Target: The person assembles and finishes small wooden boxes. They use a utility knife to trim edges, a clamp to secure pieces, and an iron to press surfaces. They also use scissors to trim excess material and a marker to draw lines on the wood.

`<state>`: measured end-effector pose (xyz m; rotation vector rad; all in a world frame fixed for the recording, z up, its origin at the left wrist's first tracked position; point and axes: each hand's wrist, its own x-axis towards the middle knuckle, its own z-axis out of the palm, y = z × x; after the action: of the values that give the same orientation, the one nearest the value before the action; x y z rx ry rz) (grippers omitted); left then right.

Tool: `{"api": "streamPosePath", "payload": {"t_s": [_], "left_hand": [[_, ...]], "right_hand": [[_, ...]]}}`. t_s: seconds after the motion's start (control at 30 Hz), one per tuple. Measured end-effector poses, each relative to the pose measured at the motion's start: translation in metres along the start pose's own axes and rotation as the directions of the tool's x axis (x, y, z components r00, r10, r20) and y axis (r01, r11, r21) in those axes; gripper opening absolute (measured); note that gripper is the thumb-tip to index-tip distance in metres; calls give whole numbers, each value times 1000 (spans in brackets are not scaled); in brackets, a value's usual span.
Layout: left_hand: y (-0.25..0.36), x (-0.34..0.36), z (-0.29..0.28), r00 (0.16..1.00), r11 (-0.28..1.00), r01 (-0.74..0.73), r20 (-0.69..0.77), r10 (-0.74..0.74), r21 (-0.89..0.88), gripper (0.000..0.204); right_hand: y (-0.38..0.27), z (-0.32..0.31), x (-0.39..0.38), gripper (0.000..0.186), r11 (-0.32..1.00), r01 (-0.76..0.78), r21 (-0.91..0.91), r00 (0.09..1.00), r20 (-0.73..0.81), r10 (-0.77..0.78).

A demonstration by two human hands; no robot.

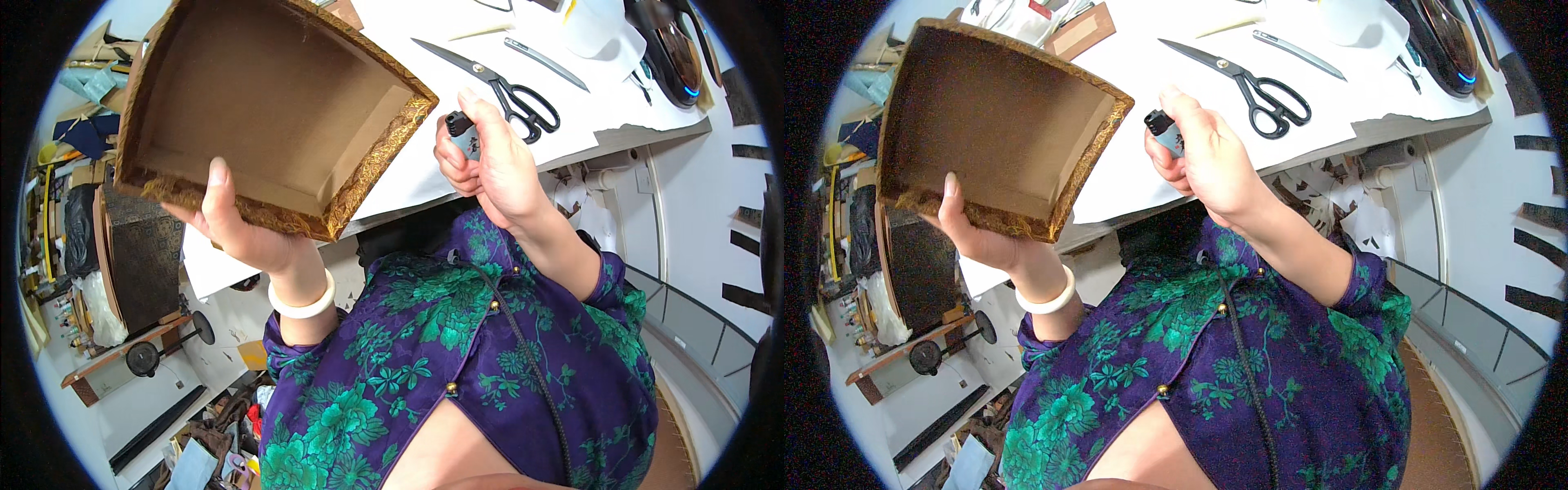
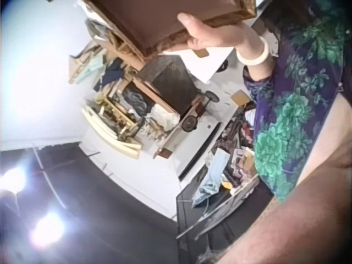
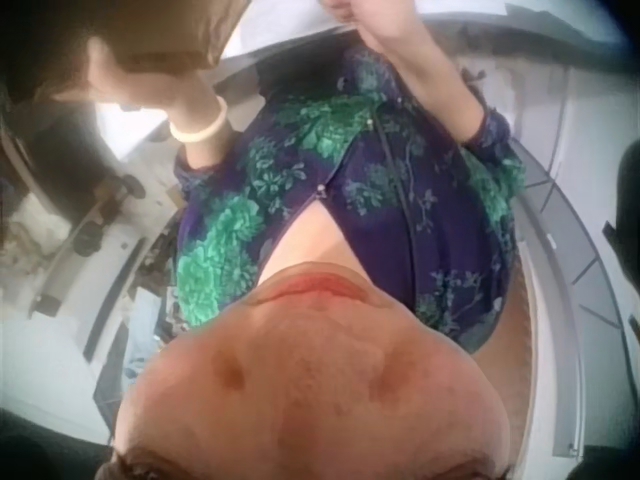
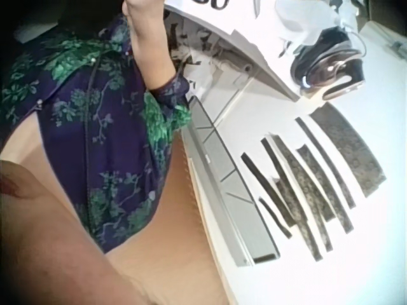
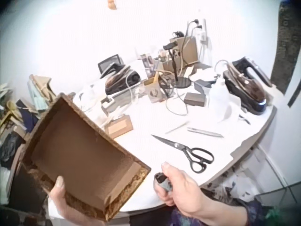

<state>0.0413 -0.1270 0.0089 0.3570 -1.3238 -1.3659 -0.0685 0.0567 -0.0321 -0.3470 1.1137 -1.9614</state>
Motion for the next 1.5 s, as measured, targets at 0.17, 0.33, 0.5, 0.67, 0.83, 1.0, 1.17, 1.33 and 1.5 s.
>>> {"api": "streamPosePath", "payload": {"t_s": [0.17,0.33,0.5,0.67,0.83,1.0,1.17,1.33,1.5], "left_hand": [[10,-15,12,998,1000,-23,-53,24,15,54],[22,-23,15,1000,996,16,-7,-17,-89,57],[1,-25,-6,981,969,-191,-1,194,159,50],[-11,-27,-30,836,714,-544,208,509,441,41],[-18,-17,-46,290,-127,-815,586,756,566,34],[-17,-28,-49,689,532,-716,337,641,452,36],[-12,-32,-38,635,379,-738,383,671,558,36],[-17,-28,-44,667,433,-730,412,621,529,39],[15,-27,0,974,981,191,-130,-185,41,58]], "right_hand": [[2,2,1,50,999,17,46,1000,16,-18],[2,0,2,52,999,-13,31,1000,-1,13],[-5,11,-2,47,998,-41,-39,989,-145,35],[-5,14,-4,46,993,-66,-98,991,-120,54],[-10,12,-3,47,995,-39,-95,993,-117,28],[-7,16,-4,47,997,-39,-66,986,-166,28],[-6,6,-5,48,990,-24,-138,999,-39,19],[-15,4,-4,46,999,-17,-39,995,-98,13],[-11,2,-5,53,995,20,-97,1000,-5,-20]]}}
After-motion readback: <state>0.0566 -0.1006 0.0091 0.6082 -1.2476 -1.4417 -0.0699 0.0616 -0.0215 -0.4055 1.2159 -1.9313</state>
